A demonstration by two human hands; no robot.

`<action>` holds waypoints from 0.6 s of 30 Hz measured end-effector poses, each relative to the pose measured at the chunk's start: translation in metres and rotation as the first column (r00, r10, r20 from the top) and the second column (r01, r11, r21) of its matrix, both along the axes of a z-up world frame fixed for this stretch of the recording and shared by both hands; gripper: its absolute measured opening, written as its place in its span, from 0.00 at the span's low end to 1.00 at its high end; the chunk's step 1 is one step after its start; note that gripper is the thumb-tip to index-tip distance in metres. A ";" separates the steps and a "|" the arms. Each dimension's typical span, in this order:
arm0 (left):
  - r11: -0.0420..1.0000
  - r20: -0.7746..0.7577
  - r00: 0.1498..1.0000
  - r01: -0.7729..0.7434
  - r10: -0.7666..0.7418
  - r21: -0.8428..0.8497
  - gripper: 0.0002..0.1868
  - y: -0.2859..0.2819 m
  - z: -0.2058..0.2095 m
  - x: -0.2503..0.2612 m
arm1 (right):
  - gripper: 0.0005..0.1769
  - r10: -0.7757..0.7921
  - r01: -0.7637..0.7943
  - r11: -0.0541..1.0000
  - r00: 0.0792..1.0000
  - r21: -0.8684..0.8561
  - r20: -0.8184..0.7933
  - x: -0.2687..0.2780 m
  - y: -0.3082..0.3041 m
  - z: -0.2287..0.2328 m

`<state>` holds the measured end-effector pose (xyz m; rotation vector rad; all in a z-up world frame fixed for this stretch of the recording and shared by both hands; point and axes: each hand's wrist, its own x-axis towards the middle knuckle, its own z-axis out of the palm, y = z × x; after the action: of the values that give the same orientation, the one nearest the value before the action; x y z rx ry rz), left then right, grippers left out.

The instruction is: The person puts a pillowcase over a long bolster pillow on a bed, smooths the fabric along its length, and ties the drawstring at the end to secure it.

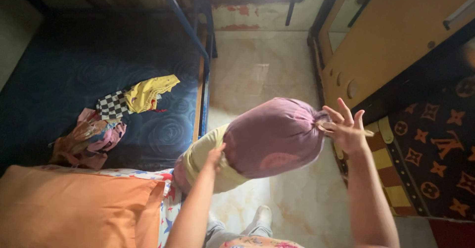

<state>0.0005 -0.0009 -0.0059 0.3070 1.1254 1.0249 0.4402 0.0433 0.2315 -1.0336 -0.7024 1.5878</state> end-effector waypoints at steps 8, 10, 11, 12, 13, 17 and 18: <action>0.983 -0.620 0.784 0.125 -0.016 0.133 0.21 0.019 -0.013 0.004 | 0.51 0.429 -0.595 0.782 0.300 -0.185 0.852 -0.090 -0.019 0.021; 0.979 -0.768 0.640 0.172 -0.029 0.106 0.21 0.020 -0.017 0.006 | 0.52 0.379 -0.627 0.738 0.077 -0.250 0.922 -0.113 -0.031 0.037; 0.977 -0.801 0.598 0.192 -0.043 0.091 0.22 0.021 -0.019 0.006 | 0.53 0.357 -0.625 0.722 -0.029 -0.296 0.934 -0.122 -0.037 0.046; 0.975 -0.830 0.554 0.211 -0.059 0.071 0.23 0.020 -0.020 0.007 | 0.53 0.338 -0.615 0.710 -0.129 -0.342 0.932 -0.130 -0.043 0.053; 0.972 -0.857 0.510 0.229 -0.075 0.051 0.24 0.018 -0.022 0.007 | 0.54 0.316 -0.602 0.700 -0.222 -0.385 0.922 -0.134 -0.048 0.058; 0.977 -0.879 0.474 0.208 -0.060 0.045 0.25 0.007 -0.012 0.004 | 0.58 -0.227 -0.814 0.580 -0.193 -0.027 0.955 -0.147 -0.046 0.032; 0.979 -0.882 0.464 0.205 -0.083 0.016 0.24 0.005 -0.004 0.002 | 0.60 -0.438 -0.883 0.439 -0.048 0.167 0.897 -0.148 -0.040 0.015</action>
<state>0.0028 0.0045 -0.0096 1.1238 1.9363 0.7515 0.2923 0.0034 0.2466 -1.0281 -2.7136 0.0279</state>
